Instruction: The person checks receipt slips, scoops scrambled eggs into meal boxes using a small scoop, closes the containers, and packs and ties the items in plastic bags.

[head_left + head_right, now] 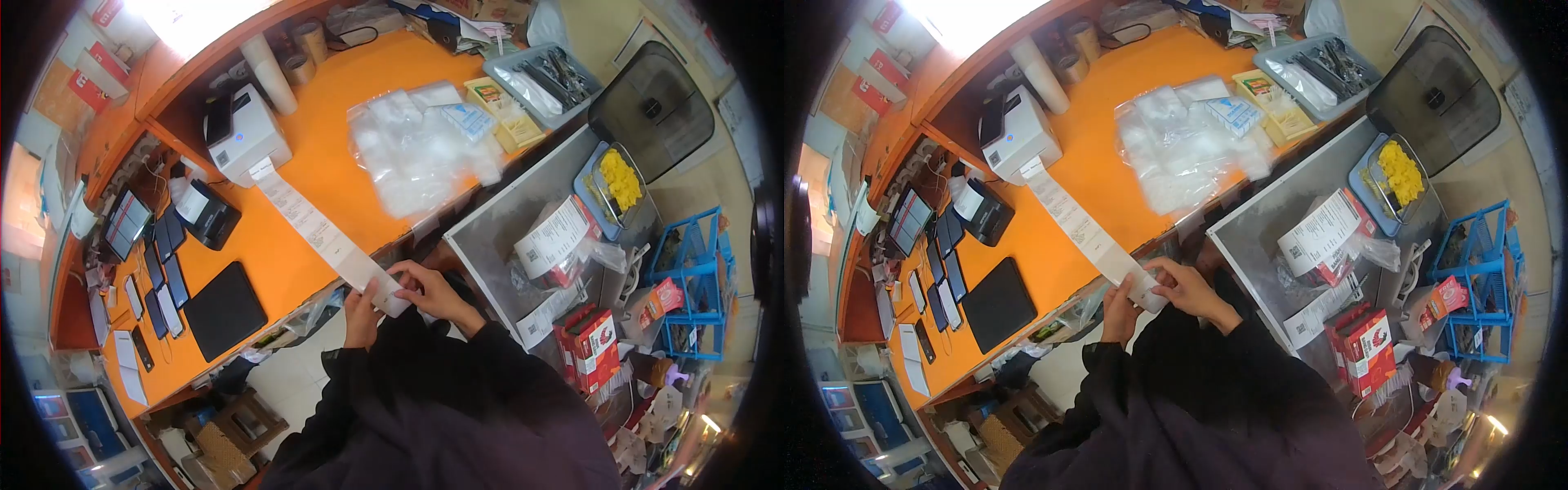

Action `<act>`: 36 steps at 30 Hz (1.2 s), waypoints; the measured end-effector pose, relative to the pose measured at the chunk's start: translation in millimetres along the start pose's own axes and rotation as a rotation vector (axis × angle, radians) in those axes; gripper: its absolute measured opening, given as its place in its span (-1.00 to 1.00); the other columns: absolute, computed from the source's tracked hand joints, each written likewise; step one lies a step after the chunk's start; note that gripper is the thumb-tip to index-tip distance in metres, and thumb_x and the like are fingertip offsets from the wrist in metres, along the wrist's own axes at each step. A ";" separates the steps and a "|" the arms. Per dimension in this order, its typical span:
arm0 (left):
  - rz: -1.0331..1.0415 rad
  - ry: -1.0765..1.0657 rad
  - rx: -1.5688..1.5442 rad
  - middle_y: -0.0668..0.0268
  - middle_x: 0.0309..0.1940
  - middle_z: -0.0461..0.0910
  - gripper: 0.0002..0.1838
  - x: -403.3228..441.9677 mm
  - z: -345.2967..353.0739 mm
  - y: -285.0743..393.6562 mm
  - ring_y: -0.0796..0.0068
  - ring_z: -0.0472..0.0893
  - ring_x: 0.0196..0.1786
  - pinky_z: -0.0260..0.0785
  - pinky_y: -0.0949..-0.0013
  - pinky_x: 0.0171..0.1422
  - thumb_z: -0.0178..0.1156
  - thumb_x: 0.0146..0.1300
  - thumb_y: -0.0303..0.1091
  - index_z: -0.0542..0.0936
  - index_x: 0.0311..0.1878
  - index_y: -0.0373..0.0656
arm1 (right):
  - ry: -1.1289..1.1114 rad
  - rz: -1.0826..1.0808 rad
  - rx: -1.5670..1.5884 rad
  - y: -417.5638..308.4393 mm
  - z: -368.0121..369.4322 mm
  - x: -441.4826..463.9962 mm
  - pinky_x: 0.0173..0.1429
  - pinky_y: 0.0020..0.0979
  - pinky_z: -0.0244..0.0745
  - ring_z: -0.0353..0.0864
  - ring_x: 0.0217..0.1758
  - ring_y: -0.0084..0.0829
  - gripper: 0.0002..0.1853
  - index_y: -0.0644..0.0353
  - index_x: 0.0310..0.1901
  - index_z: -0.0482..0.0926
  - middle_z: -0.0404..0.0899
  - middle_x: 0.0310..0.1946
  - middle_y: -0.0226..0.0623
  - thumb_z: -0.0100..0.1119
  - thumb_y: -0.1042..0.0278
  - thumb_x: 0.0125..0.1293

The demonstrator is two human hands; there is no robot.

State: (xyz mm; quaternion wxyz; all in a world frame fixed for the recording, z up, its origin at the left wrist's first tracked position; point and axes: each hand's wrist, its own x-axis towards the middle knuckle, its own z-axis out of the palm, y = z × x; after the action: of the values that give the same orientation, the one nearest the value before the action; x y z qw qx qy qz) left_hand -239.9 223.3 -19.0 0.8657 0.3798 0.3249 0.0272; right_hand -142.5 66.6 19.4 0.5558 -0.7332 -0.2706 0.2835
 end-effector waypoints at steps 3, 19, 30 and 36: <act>-0.002 -0.022 -0.021 0.31 -0.03 0.62 -0.66 13.0 6.2 -3.4 0.38 0.62 0.00 0.52 0.19 0.03 0.30 0.33 -0.22 0.55 0.11 -0.06 | 0.027 -0.059 -0.047 -12.4 4.5 2.2 -0.11 -0.45 0.52 0.61 -0.28 -0.49 -0.54 0.06 0.14 0.51 0.64 -0.27 -0.36 0.35 0.53 0.19; -0.433 -0.219 0.006 0.51 0.01 0.48 -0.58 22.1 -3.2 25.2 0.48 0.42 0.02 0.08 0.23 -0.10 0.34 0.19 -0.05 0.47 0.10 0.23 | 0.002 -0.244 -0.368 -22.3 -9.6 29.9 -0.15 -0.18 0.52 0.67 -0.18 -0.20 -0.73 0.01 -0.14 0.58 0.64 -0.29 -0.32 0.34 0.46 0.10; -0.513 -0.327 0.002 0.51 0.01 0.48 -0.60 29.7 3.1 29.0 0.44 0.40 0.02 0.07 0.18 -0.11 0.26 0.22 0.02 0.49 0.11 0.23 | 0.021 -0.263 -0.418 -20.5 -16.8 32.3 -0.10 -0.27 0.52 0.64 -0.19 -0.26 -0.83 0.02 -0.25 0.61 0.62 -0.31 -0.36 0.31 0.47 0.11; -0.470 -0.166 0.056 0.49 -0.05 0.54 -0.54 65.5 -46.2 -22.8 0.45 0.47 -0.01 0.14 0.14 -0.05 0.26 0.27 0.00 0.46 0.19 0.14 | 0.240 -0.426 -0.343 -2.6 -14.9 13.8 0.02 -0.24 0.47 0.61 -0.13 -0.21 -0.90 0.04 -0.31 0.65 0.60 -0.29 -0.29 0.34 0.27 0.18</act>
State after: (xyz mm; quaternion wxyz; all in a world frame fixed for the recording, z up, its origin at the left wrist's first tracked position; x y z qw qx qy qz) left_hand -219.8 256.0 -93.0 0.8612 0.3185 0.3326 -0.2152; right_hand -122.5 67.2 23.7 0.4987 -0.7713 -0.3948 0.0219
